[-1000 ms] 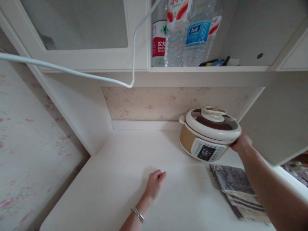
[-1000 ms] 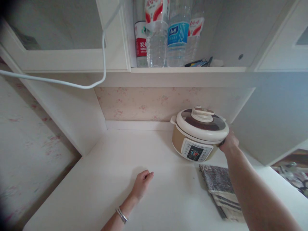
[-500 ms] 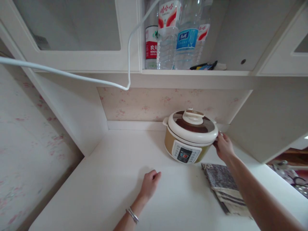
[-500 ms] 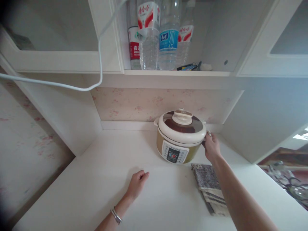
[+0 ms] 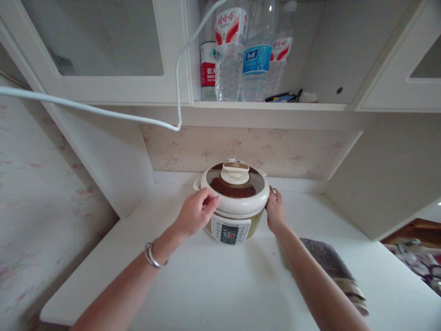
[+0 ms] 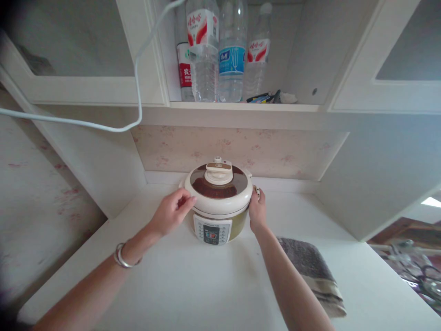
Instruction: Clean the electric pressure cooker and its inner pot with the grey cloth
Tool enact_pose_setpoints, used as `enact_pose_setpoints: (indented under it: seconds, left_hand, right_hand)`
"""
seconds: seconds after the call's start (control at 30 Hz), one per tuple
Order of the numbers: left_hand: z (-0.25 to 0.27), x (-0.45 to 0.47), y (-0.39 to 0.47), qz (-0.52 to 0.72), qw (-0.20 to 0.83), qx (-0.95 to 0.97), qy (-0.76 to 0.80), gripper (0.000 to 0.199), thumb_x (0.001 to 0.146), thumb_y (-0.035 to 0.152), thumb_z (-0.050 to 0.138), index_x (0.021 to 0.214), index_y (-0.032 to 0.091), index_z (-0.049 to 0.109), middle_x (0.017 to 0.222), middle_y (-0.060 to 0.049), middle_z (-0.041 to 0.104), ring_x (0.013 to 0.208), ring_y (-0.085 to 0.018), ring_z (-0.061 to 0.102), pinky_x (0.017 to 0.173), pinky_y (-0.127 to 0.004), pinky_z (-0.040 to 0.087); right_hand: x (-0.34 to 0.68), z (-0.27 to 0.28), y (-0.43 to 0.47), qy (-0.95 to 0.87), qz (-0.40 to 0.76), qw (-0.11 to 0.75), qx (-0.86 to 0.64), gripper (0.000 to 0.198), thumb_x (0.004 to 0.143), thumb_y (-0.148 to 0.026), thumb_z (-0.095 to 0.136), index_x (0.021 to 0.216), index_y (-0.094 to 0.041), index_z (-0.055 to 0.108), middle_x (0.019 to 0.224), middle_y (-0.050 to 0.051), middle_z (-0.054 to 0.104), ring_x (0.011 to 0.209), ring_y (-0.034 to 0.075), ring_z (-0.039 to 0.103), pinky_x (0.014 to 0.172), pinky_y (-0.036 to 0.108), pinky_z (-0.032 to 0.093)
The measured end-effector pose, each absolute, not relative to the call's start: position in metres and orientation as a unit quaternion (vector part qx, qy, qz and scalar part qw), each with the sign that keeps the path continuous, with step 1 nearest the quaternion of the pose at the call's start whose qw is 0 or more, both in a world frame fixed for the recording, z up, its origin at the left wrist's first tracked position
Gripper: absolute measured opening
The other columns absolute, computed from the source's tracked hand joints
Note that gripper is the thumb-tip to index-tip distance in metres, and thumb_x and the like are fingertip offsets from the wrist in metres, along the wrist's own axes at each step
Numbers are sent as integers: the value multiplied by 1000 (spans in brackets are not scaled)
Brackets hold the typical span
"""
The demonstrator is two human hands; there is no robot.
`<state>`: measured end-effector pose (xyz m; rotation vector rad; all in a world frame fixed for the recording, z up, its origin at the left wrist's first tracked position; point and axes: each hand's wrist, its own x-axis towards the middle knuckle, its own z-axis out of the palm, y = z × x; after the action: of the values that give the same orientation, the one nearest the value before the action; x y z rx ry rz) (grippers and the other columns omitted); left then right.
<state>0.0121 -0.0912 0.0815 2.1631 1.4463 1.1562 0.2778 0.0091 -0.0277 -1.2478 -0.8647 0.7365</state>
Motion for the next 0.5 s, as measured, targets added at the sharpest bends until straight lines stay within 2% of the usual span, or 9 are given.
enact_pose_setpoints:
  seconds: [0.1, 0.17, 0.23, 0.37, 0.5]
  left_hand:
    - [131, 18, -51, 331, 3, 831, 446, 31, 90, 45, 48, 103, 18, 57, 103, -5, 61, 93, -17, 56, 86, -29, 41]
    - [146, 26, -21, 257, -44, 865, 429, 44, 90, 48, 48, 121, 17, 54, 122, -9, 56, 114, -22, 50, 99, -34, 35]
    - [151, 32, 5, 167, -52, 888, 426, 57, 91, 54, 44, 134, 17, 46, 134, -11, 51, 125, -24, 44, 104, -35, 30]
    - [148, 36, 34, 49, -38, 906, 419, 64, 93, 55, 36, 144, 17, 34, 143, -13, 46, 128, -25, 43, 103, -33, 29]
    - [146, 35, 39, 45, -70, 899, 431, 61, 92, 57, 37, 139, 18, 43, 134, -14, 54, 119, -27, 51, 97, -35, 34]
  right_hand:
    - [257, -29, 2, -387, 307, 659, -566, 61, 81, -57, 47, 134, -26, 45, 129, 5, 59, 121, 24, 52, 97, 34, 41]
    - [248, -28, -3, -381, 299, 653, -582, 63, 83, -59, 44, 137, -25, 43, 134, 6, 55, 125, 25, 48, 101, 36, 37]
    - [242, -26, -7, -372, 298, 643, -600, 65, 84, -61, 41, 138, -25, 42, 137, 7, 52, 127, 26, 45, 104, 37, 34]
    - [236, -24, -10, -365, 296, 638, -610, 67, 85, -62, 38, 140, -23, 39, 140, 8, 49, 130, 26, 43, 106, 37, 31]
    - [231, -24, -12, -359, 289, 648, -606, 67, 86, -61, 36, 140, -22, 39, 139, 9, 49, 129, 26, 43, 105, 37, 32]
